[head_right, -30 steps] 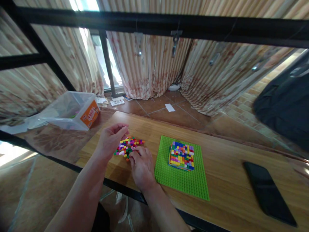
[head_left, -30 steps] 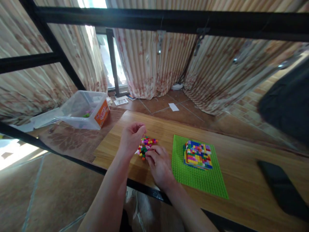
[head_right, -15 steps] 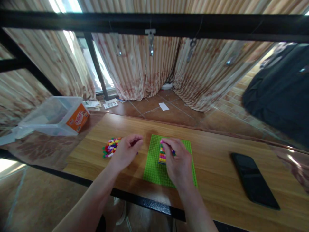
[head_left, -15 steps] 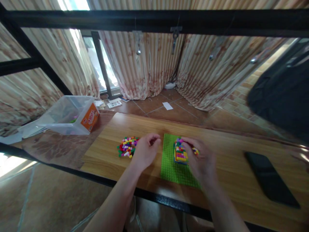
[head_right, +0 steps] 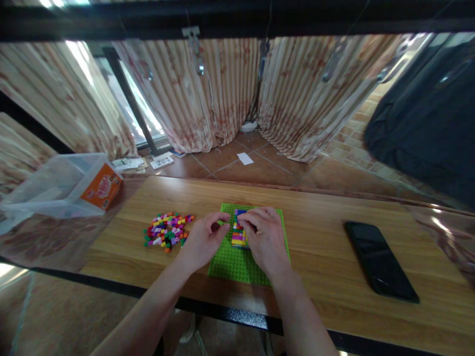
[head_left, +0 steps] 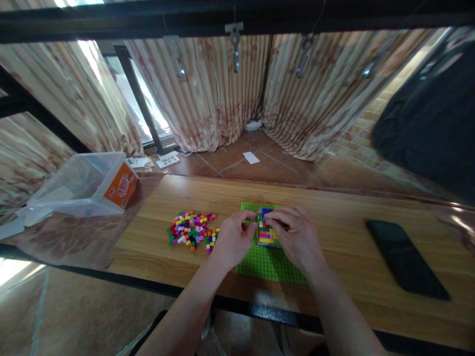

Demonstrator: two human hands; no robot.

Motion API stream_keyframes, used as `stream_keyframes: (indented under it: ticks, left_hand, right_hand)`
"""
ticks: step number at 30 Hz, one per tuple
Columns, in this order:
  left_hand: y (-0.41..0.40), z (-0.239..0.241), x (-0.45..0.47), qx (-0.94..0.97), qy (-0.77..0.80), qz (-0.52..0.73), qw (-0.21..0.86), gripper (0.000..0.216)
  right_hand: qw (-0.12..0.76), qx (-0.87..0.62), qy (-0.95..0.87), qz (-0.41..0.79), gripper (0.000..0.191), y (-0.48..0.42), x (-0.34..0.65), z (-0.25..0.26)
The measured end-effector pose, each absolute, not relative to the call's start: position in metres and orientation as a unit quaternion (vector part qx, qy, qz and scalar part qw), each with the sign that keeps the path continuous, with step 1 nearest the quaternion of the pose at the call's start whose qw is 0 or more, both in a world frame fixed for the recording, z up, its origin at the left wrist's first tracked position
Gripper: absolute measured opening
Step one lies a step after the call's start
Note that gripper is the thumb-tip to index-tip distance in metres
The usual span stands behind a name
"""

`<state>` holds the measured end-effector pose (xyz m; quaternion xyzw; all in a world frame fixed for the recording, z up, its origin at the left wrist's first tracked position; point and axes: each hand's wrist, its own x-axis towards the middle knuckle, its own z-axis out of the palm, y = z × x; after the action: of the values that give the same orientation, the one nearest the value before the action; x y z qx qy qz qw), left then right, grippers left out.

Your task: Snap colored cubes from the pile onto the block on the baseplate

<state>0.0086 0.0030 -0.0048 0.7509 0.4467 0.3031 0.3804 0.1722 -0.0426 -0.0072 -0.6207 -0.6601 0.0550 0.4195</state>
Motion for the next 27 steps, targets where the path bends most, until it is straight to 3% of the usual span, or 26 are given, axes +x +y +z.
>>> stream_keyframes:
  ticks: [16,23,27]
  left_hand:
    - [0.001,-0.002,0.008,0.764,0.430,0.298,0.378,0.020]
    - [0.001,-0.004,0.007,0.777,0.432,0.296,0.351,0.019]
    - [0.002,-0.004,0.006,0.776,0.434,0.300,0.344,0.021]
  right_hand:
    - [0.422,-0.623,-0.658,0.029,0.014,-0.039,0.173,-0.013]
    - [0.451,-0.641,-0.621,0.035,0.009,-0.037,0.175,-0.014]
    - [0.483,-0.667,-0.566,0.040,0.017,-0.037,0.184,-0.013]
